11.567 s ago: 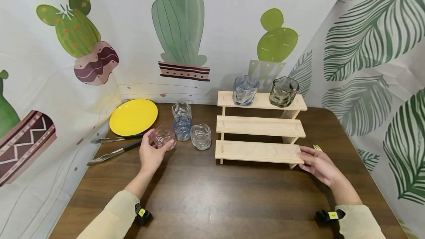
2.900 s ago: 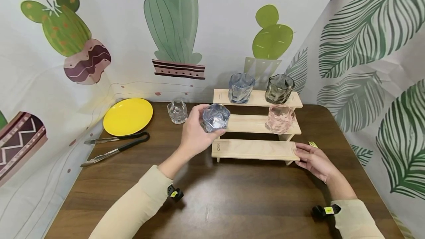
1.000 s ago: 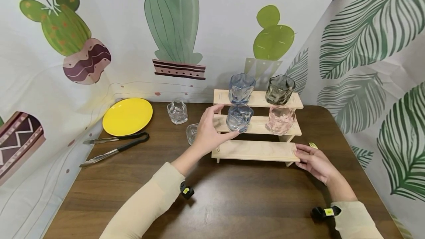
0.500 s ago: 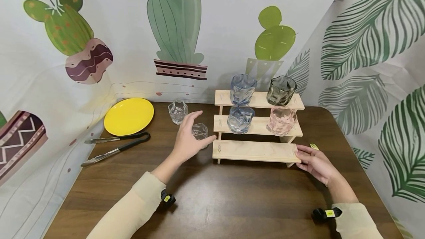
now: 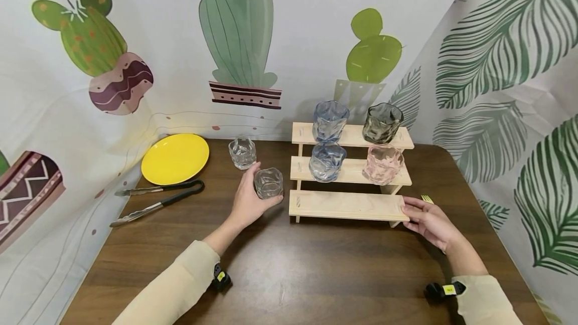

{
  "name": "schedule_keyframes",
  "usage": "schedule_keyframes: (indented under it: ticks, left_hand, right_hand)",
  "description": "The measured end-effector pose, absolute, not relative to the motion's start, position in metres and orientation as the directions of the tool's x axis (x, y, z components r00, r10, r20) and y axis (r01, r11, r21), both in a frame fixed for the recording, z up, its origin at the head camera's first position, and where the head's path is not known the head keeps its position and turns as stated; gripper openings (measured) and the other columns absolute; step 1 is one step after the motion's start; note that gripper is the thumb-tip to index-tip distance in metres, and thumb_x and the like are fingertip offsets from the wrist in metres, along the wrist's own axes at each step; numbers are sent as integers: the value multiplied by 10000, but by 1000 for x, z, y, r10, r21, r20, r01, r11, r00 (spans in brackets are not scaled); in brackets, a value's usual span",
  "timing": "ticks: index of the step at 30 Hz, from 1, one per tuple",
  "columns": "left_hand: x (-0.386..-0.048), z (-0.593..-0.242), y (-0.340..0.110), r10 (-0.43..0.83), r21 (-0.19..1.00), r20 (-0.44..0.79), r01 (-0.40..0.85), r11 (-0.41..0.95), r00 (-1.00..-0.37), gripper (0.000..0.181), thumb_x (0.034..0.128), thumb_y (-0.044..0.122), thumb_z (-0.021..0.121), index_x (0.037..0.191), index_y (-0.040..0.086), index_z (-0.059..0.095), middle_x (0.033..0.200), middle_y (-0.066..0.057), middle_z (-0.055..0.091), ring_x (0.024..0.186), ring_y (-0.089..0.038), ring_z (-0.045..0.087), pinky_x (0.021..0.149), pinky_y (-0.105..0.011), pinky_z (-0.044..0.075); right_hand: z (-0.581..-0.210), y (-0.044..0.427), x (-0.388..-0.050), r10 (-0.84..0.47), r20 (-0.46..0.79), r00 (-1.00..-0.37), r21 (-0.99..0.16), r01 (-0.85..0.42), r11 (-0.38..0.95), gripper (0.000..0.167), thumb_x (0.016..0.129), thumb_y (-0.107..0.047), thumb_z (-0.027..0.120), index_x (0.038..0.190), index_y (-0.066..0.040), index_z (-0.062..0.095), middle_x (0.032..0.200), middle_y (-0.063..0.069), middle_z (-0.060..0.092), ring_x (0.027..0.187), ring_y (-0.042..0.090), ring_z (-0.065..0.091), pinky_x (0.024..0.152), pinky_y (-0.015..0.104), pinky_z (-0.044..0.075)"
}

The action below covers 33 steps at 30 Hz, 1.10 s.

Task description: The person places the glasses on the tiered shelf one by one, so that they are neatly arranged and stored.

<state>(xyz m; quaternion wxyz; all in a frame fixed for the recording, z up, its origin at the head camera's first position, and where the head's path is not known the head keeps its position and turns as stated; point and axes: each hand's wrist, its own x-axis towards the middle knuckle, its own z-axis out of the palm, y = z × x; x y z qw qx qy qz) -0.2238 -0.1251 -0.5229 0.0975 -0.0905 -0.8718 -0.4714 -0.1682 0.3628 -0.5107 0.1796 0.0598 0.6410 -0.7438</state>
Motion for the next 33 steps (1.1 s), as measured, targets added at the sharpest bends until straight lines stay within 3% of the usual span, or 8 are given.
schedule_keyframes:
  ticks: [4, 10, 16, 26, 33]
  left_hand:
    - [-223, -530, -124, 44, 800, 260, 241, 550, -964, 1110, 681, 316, 980, 1569, 130, 339, 1448, -165, 541, 1289, -338, 546, 1054, -558, 445]
    - [-222, -537, -123, 10, 807, 238, 204, 555, -971, 1073, 695, 323, 979, 1549, 123, 362, 1420, -147, 559, 1257, -341, 569, 1017, -550, 471]
    - [-226, -539, -122, -29, 846, 208, 165, 506, -978, 979, 725, 345, 968, 1501, 106, 421, 1320, -103, 600, 1121, -318, 624, 926, -484, 516]
    - [-232, -543, -124, -45, 869, 242, 196, 455, -969, 866, 679, 289, 1002, 1385, 149, 520, 1224, -92, 678, 1011, -289, 706, 851, -451, 571]
    - [-231, -543, -125, -34, 878, 228, 191, 439, -973, 852, 682, 296, 1003, 1380, 190, 526, 1209, -83, 680, 997, -250, 690, 844, -424, 573]
  right_hand:
    - [-512, 363, -169, -191, -324, -927, -931, 348, -110, 258, 1060, -53, 573, 1305, -137, 573, 1129, 7, 649, 958, 146, 645, 777, 273, 574]
    - [-511, 363, -169, -189, -321, -928, -933, 344, -105, 277, 1060, -59, 578, 1330, -115, 552, 1133, 8, 647, 960, 145, 646, 778, 273, 575]
    - [-510, 363, -169, -191, -317, -929, -933, 342, -112, 261, 1061, -57, 573, 1312, -126, 554, 1131, 7, 643, 960, 141, 647, 779, 271, 574]
    - [-512, 364, -169, -201, -313, -928, -932, 341, -124, 230, 1063, -49, 565, 1259, -168, 590, 1133, 10, 644, 961, 149, 642, 778, 272, 574]
    - [-513, 364, -169, -205, -311, -928, -932, 339, -125, 238, 1064, -46, 561, 1273, -157, 584, 1137, 11, 643, 959, 149, 644, 776, 273, 575]
